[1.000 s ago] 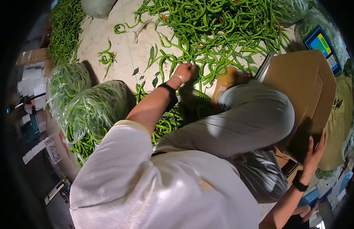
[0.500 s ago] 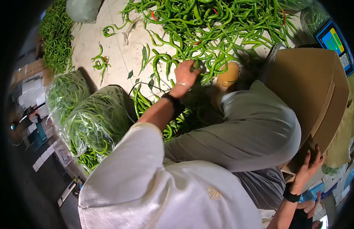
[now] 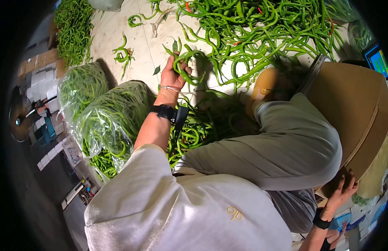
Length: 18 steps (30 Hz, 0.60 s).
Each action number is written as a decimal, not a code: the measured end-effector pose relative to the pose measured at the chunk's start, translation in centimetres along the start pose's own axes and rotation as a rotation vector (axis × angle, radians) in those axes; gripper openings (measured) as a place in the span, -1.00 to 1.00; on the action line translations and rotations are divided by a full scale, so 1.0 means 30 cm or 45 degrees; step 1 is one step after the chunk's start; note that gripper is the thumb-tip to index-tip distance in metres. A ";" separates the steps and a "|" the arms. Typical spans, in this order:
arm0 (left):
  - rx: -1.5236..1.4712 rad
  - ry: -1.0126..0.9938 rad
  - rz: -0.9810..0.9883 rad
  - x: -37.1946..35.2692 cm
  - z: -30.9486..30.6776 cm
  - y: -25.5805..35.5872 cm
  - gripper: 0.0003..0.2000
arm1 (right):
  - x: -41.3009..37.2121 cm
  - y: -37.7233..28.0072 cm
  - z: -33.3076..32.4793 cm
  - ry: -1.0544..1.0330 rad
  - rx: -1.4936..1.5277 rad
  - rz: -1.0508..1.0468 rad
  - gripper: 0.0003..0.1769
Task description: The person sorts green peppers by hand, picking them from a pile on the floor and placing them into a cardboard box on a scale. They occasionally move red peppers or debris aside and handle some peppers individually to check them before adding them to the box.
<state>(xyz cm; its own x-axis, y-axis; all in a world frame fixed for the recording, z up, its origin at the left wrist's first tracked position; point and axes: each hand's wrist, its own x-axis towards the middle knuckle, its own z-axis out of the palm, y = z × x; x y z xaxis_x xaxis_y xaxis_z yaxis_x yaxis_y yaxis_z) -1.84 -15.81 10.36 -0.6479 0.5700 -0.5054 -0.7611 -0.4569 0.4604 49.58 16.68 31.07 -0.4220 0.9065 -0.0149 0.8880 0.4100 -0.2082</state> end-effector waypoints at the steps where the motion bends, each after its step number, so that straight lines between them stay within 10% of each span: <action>1: 0.113 0.158 -0.058 0.001 -0.030 0.017 -0.73 | 0.001 -0.004 -0.002 -0.002 -0.023 0.001 -0.59; 8: 0.815 0.360 -0.300 -0.036 -0.066 -0.048 -0.80 | -0.010 0.031 0.001 0.033 -0.255 -0.011 -0.54; 12: 0.130 0.039 -0.425 -0.041 0.066 -0.133 -0.68 | -0.010 0.009 0.003 -0.005 0.100 0.180 -0.41; 18: 0.160 -0.144 -0.612 0.056 0.100 -0.363 -0.81 | -0.008 0.010 -0.001 -0.009 0.249 0.243 -0.42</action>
<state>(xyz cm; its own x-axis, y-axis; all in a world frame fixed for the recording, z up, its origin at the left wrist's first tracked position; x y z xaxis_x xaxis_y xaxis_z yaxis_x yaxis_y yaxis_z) 5.44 -7.82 6.70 -0.2129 0.7692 -0.6025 -0.9581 -0.0436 0.2830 49.96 16.61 31.03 -0.2522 0.9645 -0.0786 0.8998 0.2039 -0.3856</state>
